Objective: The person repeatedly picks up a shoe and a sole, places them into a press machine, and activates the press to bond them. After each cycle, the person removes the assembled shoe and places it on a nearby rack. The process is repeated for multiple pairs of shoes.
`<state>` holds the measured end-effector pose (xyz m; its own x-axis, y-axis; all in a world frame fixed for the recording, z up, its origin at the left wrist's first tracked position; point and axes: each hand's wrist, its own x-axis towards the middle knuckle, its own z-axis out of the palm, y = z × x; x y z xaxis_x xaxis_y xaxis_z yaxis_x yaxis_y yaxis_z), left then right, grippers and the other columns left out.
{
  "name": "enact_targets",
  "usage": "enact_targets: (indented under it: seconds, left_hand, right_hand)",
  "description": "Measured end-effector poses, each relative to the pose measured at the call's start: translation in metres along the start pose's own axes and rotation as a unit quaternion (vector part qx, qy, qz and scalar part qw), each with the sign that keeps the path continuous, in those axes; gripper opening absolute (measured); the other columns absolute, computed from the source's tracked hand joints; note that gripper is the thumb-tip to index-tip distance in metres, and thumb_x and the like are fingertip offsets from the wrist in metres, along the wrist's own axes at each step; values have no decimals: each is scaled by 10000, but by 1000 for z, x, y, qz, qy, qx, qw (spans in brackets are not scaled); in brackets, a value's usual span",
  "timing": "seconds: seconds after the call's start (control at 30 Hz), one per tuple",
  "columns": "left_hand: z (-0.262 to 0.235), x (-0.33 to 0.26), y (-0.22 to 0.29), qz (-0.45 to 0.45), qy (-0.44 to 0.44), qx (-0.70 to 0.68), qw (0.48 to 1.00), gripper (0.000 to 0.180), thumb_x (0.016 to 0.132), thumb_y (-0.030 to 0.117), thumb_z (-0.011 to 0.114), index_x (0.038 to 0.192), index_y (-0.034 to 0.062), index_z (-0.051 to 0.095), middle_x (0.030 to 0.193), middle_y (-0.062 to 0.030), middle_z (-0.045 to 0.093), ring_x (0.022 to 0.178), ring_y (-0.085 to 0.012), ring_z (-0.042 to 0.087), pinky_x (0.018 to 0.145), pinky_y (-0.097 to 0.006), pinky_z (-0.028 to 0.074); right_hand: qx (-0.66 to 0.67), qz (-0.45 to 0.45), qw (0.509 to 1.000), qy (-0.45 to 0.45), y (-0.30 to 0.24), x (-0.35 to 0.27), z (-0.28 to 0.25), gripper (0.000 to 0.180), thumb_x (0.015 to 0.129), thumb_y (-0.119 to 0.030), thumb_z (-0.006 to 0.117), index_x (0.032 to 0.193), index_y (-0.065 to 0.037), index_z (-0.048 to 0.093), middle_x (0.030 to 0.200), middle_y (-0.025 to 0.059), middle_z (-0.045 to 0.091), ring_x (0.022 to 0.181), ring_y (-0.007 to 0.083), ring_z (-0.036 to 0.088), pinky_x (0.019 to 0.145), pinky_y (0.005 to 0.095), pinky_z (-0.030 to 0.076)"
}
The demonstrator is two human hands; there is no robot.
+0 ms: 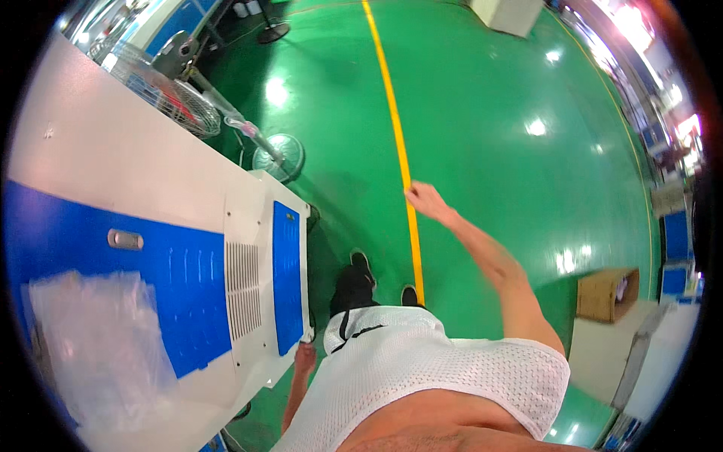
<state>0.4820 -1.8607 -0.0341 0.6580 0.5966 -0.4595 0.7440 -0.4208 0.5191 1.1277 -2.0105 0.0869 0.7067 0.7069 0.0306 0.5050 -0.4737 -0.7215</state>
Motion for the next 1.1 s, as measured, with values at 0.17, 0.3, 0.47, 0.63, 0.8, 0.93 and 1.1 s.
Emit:
enact_targets:
  seconds: [0.17, 0.3, 0.47, 0.63, 0.8, 0.93, 1.1]
  left_hand:
    - [57, 22, -3, -163, 39, -201, 965, 226, 867, 203, 596, 1022, 37, 594, 861, -178, 651, 787, -313, 648, 661, -410, 504]
    - [61, 78, 39, -227, 139, -403, 876, 222, 877, 181, 603, 1037, 30, 572, 847, -138, 648, 753, -254, 642, 629, -363, 501]
    - [40, 118, 79, -209, 245, -556, 766, 233, 884, 138, 617, 1065, 12, 542, 832, -96, 642, 719, -190, 632, 597, -308, 498]
    - [44, 119, 166, -268, 294, -719, 570, 180, 867, 93, 638, 1014, 31, 555, 837, -91, 623, 732, -194, 605, 610, -336, 491]
    - [123, 101, 237, -394, 296, -639, 591, 60, 884, 109, 611, 902, 61, 579, 812, -54, 602, 739, -198, 573, 641, -381, 482]
    - [140, 112, 275, -176, 309, -928, 108, 35, 890, 101, 602, 888, 67, 592, 813, -54, 597, 740, -184, 568, 647, -364, 498]
    - [135, 134, 289, -332, 490, -551, 589, 57, 882, 97, 604, 933, 73, 603, 835, -71, 614, 735, -195, 599, 561, -353, 505]
  right_hand:
    - [95, -171, 980, -44, -184, 294, 53, 314, 906, -286, 560, 806, 10, 600, 768, 229, 627, 728, 402, 619, 651, 467, 481]
    - [84, -314, 945, -27, -321, 460, 120, 309, 890, -291, 585, 809, -2, 656, 796, 219, 662, 752, 401, 637, 658, 476, 491]
    - [40, -282, 958, 39, -445, 612, 167, 386, 914, -366, 539, 867, -13, 687, 891, 216, 693, 878, 400, 668, 778, 483, 532]
    - [-89, -277, 957, -15, -502, 665, 200, 518, 943, -472, 462, 966, -6, 687, 988, 201, 702, 927, 386, 682, 805, 485, 546]
    - [-64, -287, 955, -36, -493, 689, 213, 454, 966, -413, 403, 1020, -72, 697, 1011, 198, 692, 934, 392, 674, 815, 502, 532]
    - [66, -257, 961, -72, -489, 700, 244, 458, 961, -409, 419, 955, -49, 702, 992, 226, 688, 942, 389, 670, 814, 511, 524]
    - [301, -40, 939, -159, -503, 674, 247, 621, 951, -520, 424, 789, 3, 716, 767, 184, 701, 846, 302, 695, 774, 446, 525]
